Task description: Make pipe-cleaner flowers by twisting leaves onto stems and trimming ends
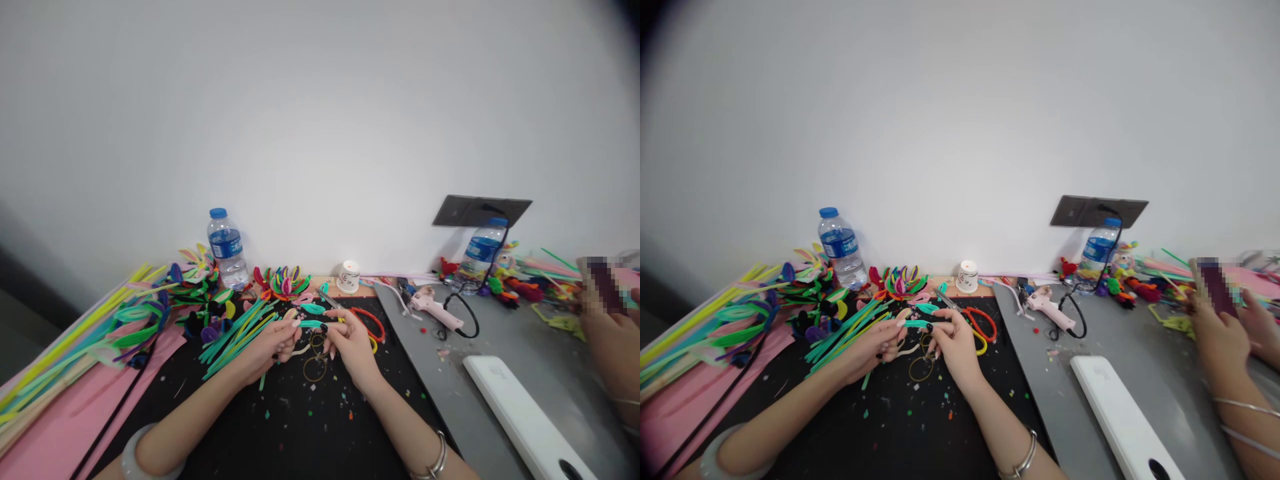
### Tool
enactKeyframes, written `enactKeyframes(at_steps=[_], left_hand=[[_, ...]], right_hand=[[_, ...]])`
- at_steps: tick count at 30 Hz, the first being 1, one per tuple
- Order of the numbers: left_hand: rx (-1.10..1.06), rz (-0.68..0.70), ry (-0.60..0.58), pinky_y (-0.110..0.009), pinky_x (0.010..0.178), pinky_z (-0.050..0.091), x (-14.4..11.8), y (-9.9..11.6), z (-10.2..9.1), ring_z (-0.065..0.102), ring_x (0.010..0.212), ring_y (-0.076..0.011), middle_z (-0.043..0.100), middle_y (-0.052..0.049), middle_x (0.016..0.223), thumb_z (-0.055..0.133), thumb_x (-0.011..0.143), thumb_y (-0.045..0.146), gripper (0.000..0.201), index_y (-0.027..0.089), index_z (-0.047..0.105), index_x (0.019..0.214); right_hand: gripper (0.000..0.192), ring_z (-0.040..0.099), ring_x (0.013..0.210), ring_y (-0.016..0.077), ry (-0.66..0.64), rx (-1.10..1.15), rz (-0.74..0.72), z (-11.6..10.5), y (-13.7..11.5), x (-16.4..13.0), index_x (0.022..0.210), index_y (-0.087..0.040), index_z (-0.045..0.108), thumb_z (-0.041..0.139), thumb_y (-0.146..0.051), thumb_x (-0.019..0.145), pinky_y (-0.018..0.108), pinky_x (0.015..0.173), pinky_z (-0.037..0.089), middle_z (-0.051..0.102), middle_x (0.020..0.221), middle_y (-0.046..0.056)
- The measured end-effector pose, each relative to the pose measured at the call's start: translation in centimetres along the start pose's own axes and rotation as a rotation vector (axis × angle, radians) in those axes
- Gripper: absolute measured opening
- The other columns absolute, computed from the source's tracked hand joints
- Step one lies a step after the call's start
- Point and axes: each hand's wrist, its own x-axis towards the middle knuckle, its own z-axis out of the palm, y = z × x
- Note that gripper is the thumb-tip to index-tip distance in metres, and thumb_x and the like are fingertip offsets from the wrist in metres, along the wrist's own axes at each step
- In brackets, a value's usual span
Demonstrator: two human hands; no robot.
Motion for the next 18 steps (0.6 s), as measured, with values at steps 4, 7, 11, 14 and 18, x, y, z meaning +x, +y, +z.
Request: enactKeyframes(at_steps=[4,7,11,14,18], left_hand=[[0.027,0.027,0.036,-0.020,0.043,0.008,0.2,-0.1,-0.1,0.011,0.045,-0.0046,0.019,0.010,0.049,0.055,0.078,0.051,0.040,0.015,0.045,0.064],[0.092,0.059,0.022,-0.020,0.043,0.010,0.3,-0.2,-0.1,0.012,0.044,-0.0050,0.019,0.010,0.048,0.053,0.079,0.052,0.040,0.015,0.046,0.064],[0.322,0.096,0.018,-0.021,0.042,0.014,0.2,-0.3,0.1,0.017,0.043,-0.0064,0.022,0.009,0.047,0.048,0.081,0.050,0.038,0.015,0.050,0.066],[0.623,0.183,0.065,-0.021,0.046,0.021,-0.1,-0.1,0.6,0.027,0.045,-0.0080,0.031,0.007,0.049,0.045,0.084,0.044,0.035,0.015,0.055,0.068],[0.879,0.320,0.139,-0.022,0.055,0.029,-0.5,0.4,1.1,0.039,0.056,-0.0109,0.044,0.004,0.058,0.041,0.087,0.036,0.033,0.015,0.058,0.067]], right_hand=[[0.031,0.058,0.044,0.0108,-0.015,0.055,0.048,0.1,0.0,0.0,0.096,-0.018,0.047,0.063,-0.025,0.071,0.017,0.037,0.039,0.063,0.061,-0.003],[0.031,0.063,0.055,0.0142,-0.066,0.138,0.097,0.1,-0.1,-0.1,0.096,-0.017,0.049,0.065,-0.025,0.070,0.018,0.040,0.044,0.063,0.064,-0.002],[0.029,0.065,0.061,0.0144,-0.087,0.254,0.119,-0.1,-0.2,-0.1,0.095,-0.017,0.052,0.065,-0.026,0.072,0.018,0.044,0.047,0.065,0.074,0.002],[0.029,0.065,0.057,0.0124,-0.069,0.299,0.117,-0.3,-0.2,0.0,0.094,-0.017,0.050,0.066,-0.026,0.072,0.017,0.043,0.047,0.066,0.082,0.004],[0.030,0.064,0.051,0.0126,-0.010,0.274,0.114,-0.3,0.0,0.1,0.092,-0.018,0.049,0.067,-0.027,0.070,0.016,0.042,0.046,0.062,0.061,-0.003]])
